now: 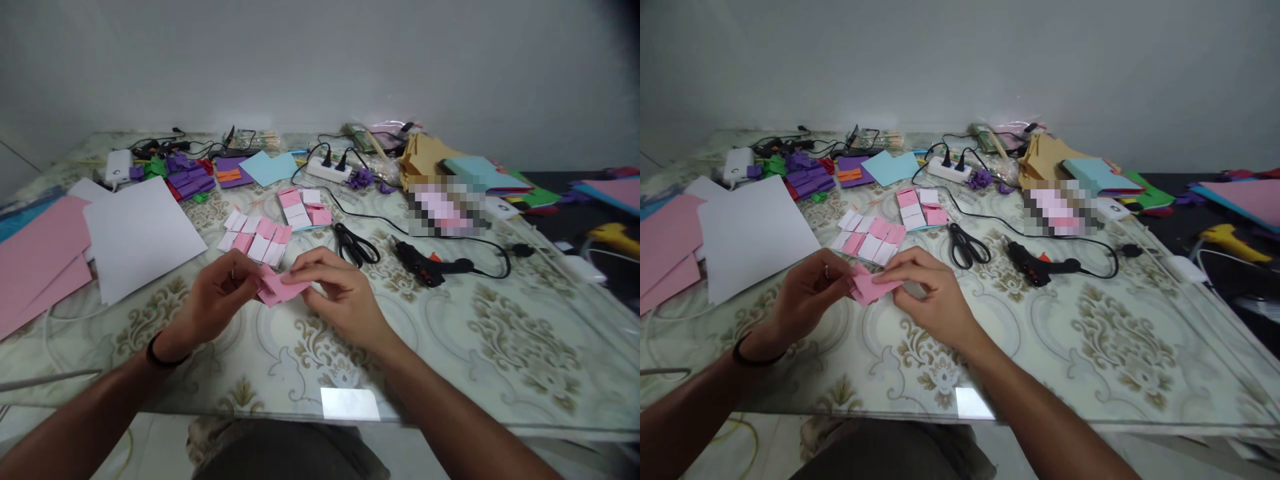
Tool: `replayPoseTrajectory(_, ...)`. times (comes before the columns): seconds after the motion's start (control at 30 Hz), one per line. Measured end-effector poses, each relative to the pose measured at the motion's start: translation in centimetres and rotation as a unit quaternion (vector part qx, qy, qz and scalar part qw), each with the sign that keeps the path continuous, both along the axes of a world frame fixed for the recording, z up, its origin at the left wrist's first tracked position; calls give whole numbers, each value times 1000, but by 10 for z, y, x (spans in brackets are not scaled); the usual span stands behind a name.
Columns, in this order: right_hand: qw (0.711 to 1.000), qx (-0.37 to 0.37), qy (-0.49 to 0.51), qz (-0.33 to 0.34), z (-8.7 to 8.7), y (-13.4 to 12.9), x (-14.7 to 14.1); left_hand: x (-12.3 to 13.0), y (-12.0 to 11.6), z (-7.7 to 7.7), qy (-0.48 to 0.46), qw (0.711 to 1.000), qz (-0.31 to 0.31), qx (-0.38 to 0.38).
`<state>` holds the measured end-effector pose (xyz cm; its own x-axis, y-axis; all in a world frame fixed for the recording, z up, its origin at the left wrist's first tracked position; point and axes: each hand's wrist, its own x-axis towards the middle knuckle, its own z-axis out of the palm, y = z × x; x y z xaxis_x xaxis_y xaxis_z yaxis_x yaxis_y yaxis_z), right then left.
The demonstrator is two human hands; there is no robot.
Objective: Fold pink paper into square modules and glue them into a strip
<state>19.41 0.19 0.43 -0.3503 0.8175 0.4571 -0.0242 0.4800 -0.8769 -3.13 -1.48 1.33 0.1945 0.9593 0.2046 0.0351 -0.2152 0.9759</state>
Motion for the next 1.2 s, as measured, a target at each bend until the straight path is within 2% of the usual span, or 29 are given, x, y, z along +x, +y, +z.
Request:
replayPoseTrajectory(0.13,998,-40,4,47,7,-3,1,-2,-4,-4,93,993,35,71)
replayPoseTrajectory(0.23,994,-104,23,7,7,-4,-2,-2,-7,-5,138,985,39,95)
replayPoseTrajectory(0.33,984,-176,25,-24,4,-4,-7,0,-9,-3,111,990,17,89)
replayPoseTrajectory(0.4,978,-208,-1,-13,3,-4,-9,1,-9,-1,76,994,-7,75)
replayPoseTrajectory(0.53,975,-223,-21,-7,3,-5,-11,0,-9,2,51,997,-35,41)
replayPoseTrajectory(0.77,982,-189,-5,-26,2,-5,-10,-4,-8,2,89,994,-31,57)
replayPoseTrajectory(0.9,985,-172,18,4,1,-10,-11,-2,-8,1,124,985,34,113)
replayPoseTrajectory(1.0,994,-103,-31,-8,2,-14,-12,0,-8,1,145,981,65,107)
replayPoseTrajectory(1.13,995,38,-80,-38,3,-15,-12,2,-8,2,153,984,46,76)
replayPoseTrajectory(1.2,993,54,-86,-59,4,-14,-10,3,-8,2,163,984,38,69)
